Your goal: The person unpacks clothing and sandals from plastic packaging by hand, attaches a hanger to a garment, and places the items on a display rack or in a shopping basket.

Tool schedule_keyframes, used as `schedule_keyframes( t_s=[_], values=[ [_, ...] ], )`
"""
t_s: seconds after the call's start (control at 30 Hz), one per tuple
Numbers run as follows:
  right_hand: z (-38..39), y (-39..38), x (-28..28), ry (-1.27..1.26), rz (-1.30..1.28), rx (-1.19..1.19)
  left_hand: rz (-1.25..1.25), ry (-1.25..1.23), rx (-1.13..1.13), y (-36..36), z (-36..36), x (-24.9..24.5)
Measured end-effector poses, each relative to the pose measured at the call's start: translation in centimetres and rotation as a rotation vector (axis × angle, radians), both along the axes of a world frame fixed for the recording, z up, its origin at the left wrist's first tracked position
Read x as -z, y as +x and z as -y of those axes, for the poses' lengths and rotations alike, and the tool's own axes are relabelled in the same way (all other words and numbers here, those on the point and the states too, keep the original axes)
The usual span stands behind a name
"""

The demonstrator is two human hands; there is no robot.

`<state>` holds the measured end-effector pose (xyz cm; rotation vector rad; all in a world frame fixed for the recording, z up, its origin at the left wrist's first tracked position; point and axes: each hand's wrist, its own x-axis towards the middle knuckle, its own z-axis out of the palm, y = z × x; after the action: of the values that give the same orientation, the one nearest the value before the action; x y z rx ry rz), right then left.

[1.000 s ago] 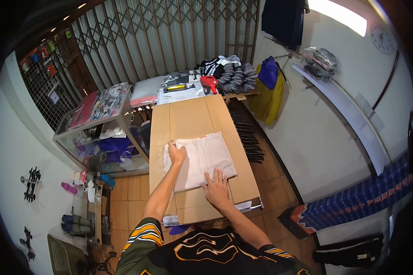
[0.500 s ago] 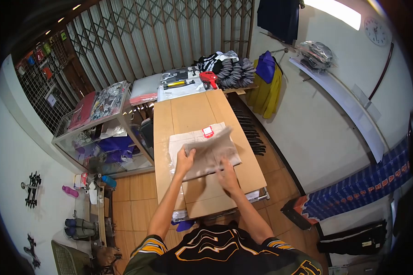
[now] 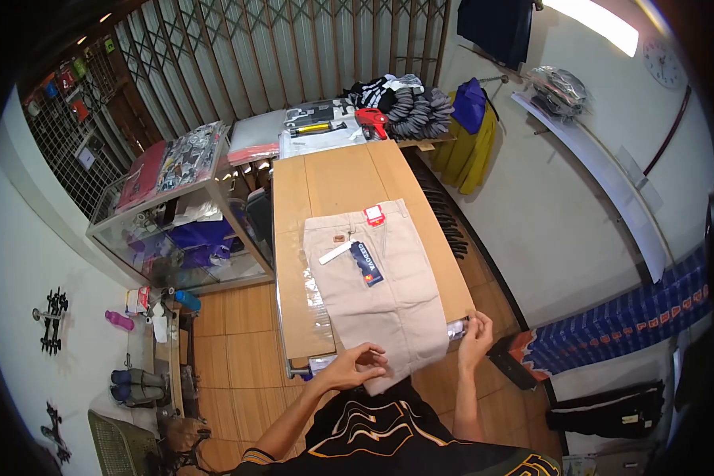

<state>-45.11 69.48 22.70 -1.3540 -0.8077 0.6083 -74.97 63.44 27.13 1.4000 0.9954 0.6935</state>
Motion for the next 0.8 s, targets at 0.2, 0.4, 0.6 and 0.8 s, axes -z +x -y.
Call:
schedule_keyframes(
  t_s=[0.2, 0.4, 0.6, 0.8],
  values=[
    [-1.3, -6.7, -3.6, -0.015, 0.641, -0.376, -0.416, 0.436, -0.371, 1.8, -2.3, -0.1],
    [-2.3, -9.7, -0.8, -0.183, 1.256, -0.534, -0.945, 0.520, -0.539, 4.0, -2.8, 5.1],
    [-2.6, -9.8, -0.2, -0.220, 1.279, -0.557, -1.013, 0.431, -0.551, 5.0, -2.2, 5.9],
    [-3.4, -10.3, 0.9, -0.241, 1.229, -0.558, -0.974, 0.486, -0.574, 4.8, 1.0, 6.2]
  ],
)
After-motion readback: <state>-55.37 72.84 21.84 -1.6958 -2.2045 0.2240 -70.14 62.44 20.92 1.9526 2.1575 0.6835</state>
